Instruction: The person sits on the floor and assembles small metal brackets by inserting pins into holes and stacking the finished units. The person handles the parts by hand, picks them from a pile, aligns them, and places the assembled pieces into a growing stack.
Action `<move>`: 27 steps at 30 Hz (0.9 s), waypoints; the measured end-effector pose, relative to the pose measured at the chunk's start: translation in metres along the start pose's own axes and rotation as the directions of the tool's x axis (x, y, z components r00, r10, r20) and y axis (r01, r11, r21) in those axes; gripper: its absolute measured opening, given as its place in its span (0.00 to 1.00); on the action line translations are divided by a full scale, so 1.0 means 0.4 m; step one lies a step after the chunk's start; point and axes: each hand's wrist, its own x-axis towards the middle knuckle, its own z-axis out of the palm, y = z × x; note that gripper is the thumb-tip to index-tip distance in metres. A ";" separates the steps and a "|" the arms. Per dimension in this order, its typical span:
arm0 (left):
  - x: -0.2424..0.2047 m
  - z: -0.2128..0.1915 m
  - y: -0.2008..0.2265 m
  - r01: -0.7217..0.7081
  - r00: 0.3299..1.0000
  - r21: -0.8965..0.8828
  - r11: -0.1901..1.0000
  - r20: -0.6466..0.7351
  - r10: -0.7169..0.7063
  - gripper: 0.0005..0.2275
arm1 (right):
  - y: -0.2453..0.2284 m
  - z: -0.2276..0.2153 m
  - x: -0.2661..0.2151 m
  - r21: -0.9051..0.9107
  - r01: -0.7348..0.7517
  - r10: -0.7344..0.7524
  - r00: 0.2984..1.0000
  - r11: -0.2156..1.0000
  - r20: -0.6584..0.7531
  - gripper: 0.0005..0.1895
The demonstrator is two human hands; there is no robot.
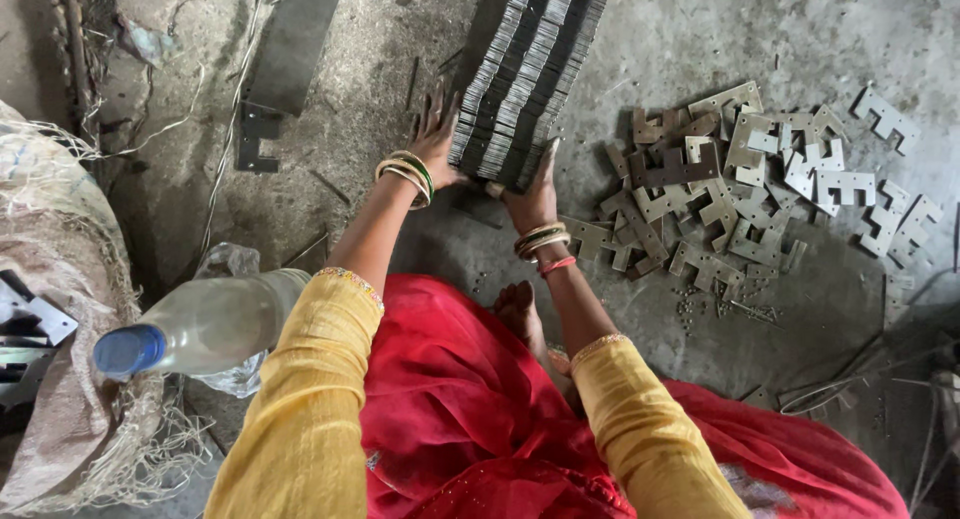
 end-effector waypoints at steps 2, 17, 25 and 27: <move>0.006 -0.021 0.008 0.027 1.000 -0.018 0.999 0.011 -0.026 0.69 | -0.018 -0.020 0.000 -0.094 0.031 -0.035 0.999 0.995 -0.040 0.71; 0.067 0.100 -0.087 -0.053 0.999 0.128 0.990 -0.005 0.054 0.60 | 0.026 0.018 0.034 -0.227 -0.084 0.099 0.993 0.970 0.057 0.63; -0.055 -0.087 0.116 0.108 0.994 0.066 0.992 -0.028 -0.107 0.72 | -0.025 -0.206 -0.071 -0.170 -0.279 0.281 0.960 0.945 -0.009 0.55; -0.086 -0.117 0.151 0.105 0.993 0.051 0.993 -0.056 -0.103 0.72 | 0.014 -0.337 -0.106 -0.292 -0.386 0.375 0.922 0.875 -0.093 0.42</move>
